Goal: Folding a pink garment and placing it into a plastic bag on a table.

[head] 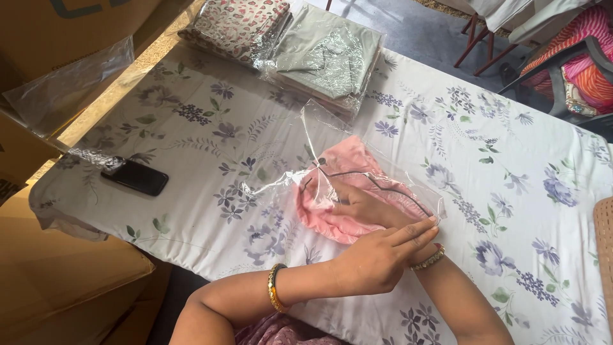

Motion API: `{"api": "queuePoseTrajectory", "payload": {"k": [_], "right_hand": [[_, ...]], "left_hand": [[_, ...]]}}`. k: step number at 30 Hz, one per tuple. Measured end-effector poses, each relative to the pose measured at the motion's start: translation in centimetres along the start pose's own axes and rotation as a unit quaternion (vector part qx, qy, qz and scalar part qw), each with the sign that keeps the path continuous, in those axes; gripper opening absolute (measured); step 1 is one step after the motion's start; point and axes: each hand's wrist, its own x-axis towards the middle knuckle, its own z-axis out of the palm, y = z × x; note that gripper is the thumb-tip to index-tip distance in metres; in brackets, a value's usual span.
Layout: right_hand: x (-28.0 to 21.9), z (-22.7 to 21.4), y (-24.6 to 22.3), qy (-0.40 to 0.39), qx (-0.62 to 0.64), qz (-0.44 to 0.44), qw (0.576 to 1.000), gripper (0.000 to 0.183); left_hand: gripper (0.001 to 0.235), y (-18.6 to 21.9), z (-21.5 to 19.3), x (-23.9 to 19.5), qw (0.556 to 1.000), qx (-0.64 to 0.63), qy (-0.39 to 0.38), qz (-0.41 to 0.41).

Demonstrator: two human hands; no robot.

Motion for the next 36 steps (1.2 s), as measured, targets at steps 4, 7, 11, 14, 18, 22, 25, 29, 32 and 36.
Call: {"api": "queuePoseTrajectory", "payload": {"k": [4,7,11,14,18,22,25,29,32,36], "right_hand": [[-0.7,-0.9,2.7,0.038,-0.192,-0.065,0.979,0.028],[-0.7,0.2,-1.3,0.192,-0.331,-0.172,0.908,0.037],[0.3,1.8,-0.7,0.061,-0.547,-0.299,0.780,0.041],[-0.4,2.0,-0.7,-0.031,-0.273,-0.124,0.953,0.037],[-0.9,-1.2,-1.0,0.187,-0.574,-0.125,0.788,0.042],[0.5,-3.2,1.6,0.177,-0.690,-0.124,0.691,0.093],[1.9,-4.3,5.2,0.176,-0.679,-0.086,0.708,0.096],[1.8,-4.6,4.9,0.162,-0.642,-0.080,0.745,0.095],[0.1,-4.2,5.1,0.167,-0.614,-0.127,0.761,0.095],[-2.6,-3.1,4.2,0.113,-0.613,-0.098,0.775,0.091]], "left_hand": [[0.081,0.2,-0.3,0.2,0.999,-0.017,-0.017,-0.022],[0.082,0.1,-0.3,0.2,1.000,-0.024,-0.009,-0.017],[0.082,0.2,-0.3,0.3,0.999,-0.021,-0.018,-0.023],[0.082,0.0,0.0,0.2,1.000,-0.008,-0.013,-0.027],[0.078,-0.1,0.3,0.2,1.000,-0.015,0.012,-0.010],[0.076,0.2,0.1,0.5,0.996,-0.054,-0.019,-0.064],[0.080,-0.8,0.6,0.1,0.994,-0.078,-0.005,-0.073],[0.077,-0.6,0.8,0.0,0.996,-0.077,0.001,-0.051],[0.075,-0.5,0.6,0.2,0.995,-0.069,-0.018,-0.074],[0.078,-1.0,1.4,-0.4,0.995,-0.046,-0.034,-0.077]]}}
